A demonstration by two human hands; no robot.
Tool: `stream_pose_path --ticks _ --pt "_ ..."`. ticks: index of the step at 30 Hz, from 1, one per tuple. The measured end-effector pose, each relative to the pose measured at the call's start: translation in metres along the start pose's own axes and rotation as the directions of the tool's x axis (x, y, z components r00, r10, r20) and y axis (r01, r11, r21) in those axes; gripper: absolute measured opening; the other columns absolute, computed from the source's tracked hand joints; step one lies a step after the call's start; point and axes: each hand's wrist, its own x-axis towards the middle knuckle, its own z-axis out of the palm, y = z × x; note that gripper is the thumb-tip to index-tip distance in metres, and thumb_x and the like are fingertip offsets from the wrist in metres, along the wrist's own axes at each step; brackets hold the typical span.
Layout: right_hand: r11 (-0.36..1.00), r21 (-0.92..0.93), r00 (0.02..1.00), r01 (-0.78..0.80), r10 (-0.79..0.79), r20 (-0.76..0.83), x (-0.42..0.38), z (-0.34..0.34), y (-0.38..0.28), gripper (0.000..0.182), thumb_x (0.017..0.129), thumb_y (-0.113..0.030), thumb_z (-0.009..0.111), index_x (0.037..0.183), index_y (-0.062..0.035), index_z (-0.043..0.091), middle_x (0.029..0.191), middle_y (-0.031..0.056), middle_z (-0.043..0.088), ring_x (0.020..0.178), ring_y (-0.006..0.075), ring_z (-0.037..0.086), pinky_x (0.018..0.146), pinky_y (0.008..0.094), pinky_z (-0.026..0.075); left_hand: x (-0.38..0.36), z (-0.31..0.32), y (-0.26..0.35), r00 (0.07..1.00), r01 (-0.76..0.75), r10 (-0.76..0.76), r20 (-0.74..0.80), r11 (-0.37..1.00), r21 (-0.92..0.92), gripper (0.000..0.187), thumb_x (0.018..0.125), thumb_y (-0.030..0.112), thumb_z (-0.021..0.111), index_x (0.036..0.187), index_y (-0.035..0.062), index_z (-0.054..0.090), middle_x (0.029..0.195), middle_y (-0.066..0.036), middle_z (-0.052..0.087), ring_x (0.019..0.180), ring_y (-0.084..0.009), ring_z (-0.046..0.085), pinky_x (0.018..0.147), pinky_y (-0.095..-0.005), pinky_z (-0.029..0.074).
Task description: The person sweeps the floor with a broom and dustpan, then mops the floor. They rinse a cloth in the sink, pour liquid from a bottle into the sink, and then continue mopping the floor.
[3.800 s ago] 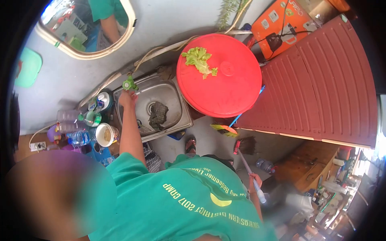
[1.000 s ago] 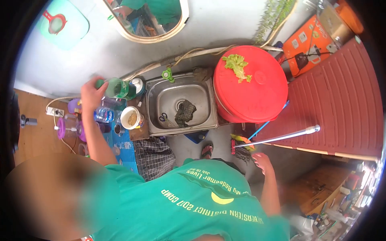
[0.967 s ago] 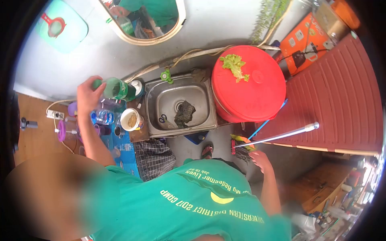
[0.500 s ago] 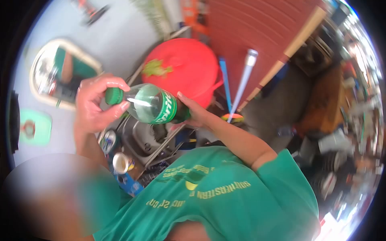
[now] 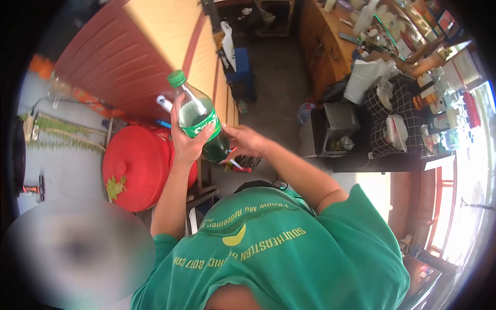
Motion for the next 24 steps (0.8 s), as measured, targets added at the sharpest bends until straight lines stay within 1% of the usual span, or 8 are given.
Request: stream_pose_path --ticks 2,6,9,12,17,19,23,24 --pt "0.642 -0.760 0.908 0.106 -0.374 -0.190 -0.009 -0.045 -0.048 0.046 0.096 -0.040 0.059 0.121 -0.0022 0.058 0.115 0.0110 0.062 0.096 0.0219 0.065 0.073 0.0381 0.060 0.017 0.012 -0.022 0.997 0.005 -0.010 0.082 0.998 0.060 0.085 0.074 0.008 0.078 0.143 0.0006 0.030 0.120 -0.012 0.055 0.108 -0.0198 0.058 0.094 -0.0350 0.048" --pt "0.605 -0.793 0.771 0.071 -0.537 -0.341 -0.064 -0.022 -0.185 0.051 0.095 -0.046 0.055 0.076 0.0004 0.064 0.064 0.0046 0.062 0.062 0.0132 0.062 0.057 0.0293 0.055 0.044 0.049 -0.060 0.958 0.015 -0.078 0.277 0.975 0.222 0.085 0.072 0.007 0.080 0.142 0.0004 0.031 0.122 -0.012 0.056 0.110 -0.0194 0.058 0.096 -0.0350 0.047" --pt "-0.127 -0.977 0.800 -0.174 -0.596 -0.065 -0.088 0.006 -0.238 0.068 0.093 -0.057 0.044 0.069 0.0039 0.065 0.063 0.0212 0.061 0.067 0.0410 0.062 0.067 0.0457 0.053 0.061 0.082 -0.067 0.934 0.095 -0.174 0.312 0.962 0.255 0.083 0.070 0.011 0.081 0.140 0.0030 0.036 0.123 -0.013 0.057 0.110 -0.0209 0.058 0.096 -0.0349 0.046" --pt "-0.278 -0.913 0.800 -0.299 -0.594 -0.081 -0.079 -0.023 -0.255 0.066 0.094 -0.054 0.044 0.070 0.0031 0.067 0.065 0.0217 0.062 0.068 0.0417 0.062 0.066 0.0462 0.052 0.084 0.104 -0.068 0.910 0.117 -0.220 0.351 0.949 0.292 0.085 0.069 0.012 0.082 0.140 0.0035 0.036 0.123 -0.013 0.057 0.109 -0.0203 0.058 0.095 -0.0338 0.046" --pt "-0.426 -0.902 0.868 0.064 -0.423 0.261 -0.082 -0.072 -0.289 0.054 0.094 -0.046 0.052 0.075 0.0020 0.068 0.063 0.0160 0.063 0.066 0.0350 0.065 0.062 0.0458 0.054 0.111 0.111 -0.087 0.884 0.153 -0.248 0.396 0.955 0.255 0.086 0.068 0.012 0.084 0.140 0.0043 0.037 0.125 -0.012 0.055 0.110 -0.0195 0.056 0.096 -0.0333 0.044" --pt "0.026 -0.967 0.917 0.252 -0.327 0.229 -0.090 -0.081 -0.302 0.042 0.092 -0.038 0.061 0.087 0.0029 0.069 0.068 0.0131 0.065 0.063 0.0280 0.065 0.062 0.0400 0.056 0.121 0.113 -0.093 0.879 0.174 -0.242 0.410 0.965 0.195 0.086 0.068 0.011 0.084 0.140 0.0046 0.037 0.125 -0.011 0.055 0.110 -0.0192 0.056 0.097 -0.0332 0.044" --pt "-0.165 -0.921 0.856 0.352 -0.342 0.388 -0.081 -0.096 -0.325 0.027 0.090 -0.024 0.066 0.094 0.0027 0.066 0.076 0.0078 0.066 0.067 0.0160 0.065 0.059 0.0304 0.054 0.139 0.120 -0.102 0.844 0.224 -0.304 0.443 0.949 0.223 0.088 0.067 0.011 0.085 0.141 0.0053 0.037 0.127 -0.011 0.054 0.112 -0.0194 0.055 0.098 -0.0333 0.043" --pt "-0.045 -0.987 0.954 0.153 -0.253 0.160 -0.078 -0.094 -0.332 0.024 0.089 -0.020 0.067 0.097 0.0026 0.065 0.076 0.0074 0.066 0.068 0.0146 0.065 0.061 0.0289 0.053 0.143 0.121 -0.104 0.838 0.219 -0.305 0.452 0.947 0.233 0.089 0.067 0.012 0.085 0.142 0.0058 0.036 0.127 -0.011 0.054 0.112 -0.0192 0.055 0.098 -0.0335 0.043"
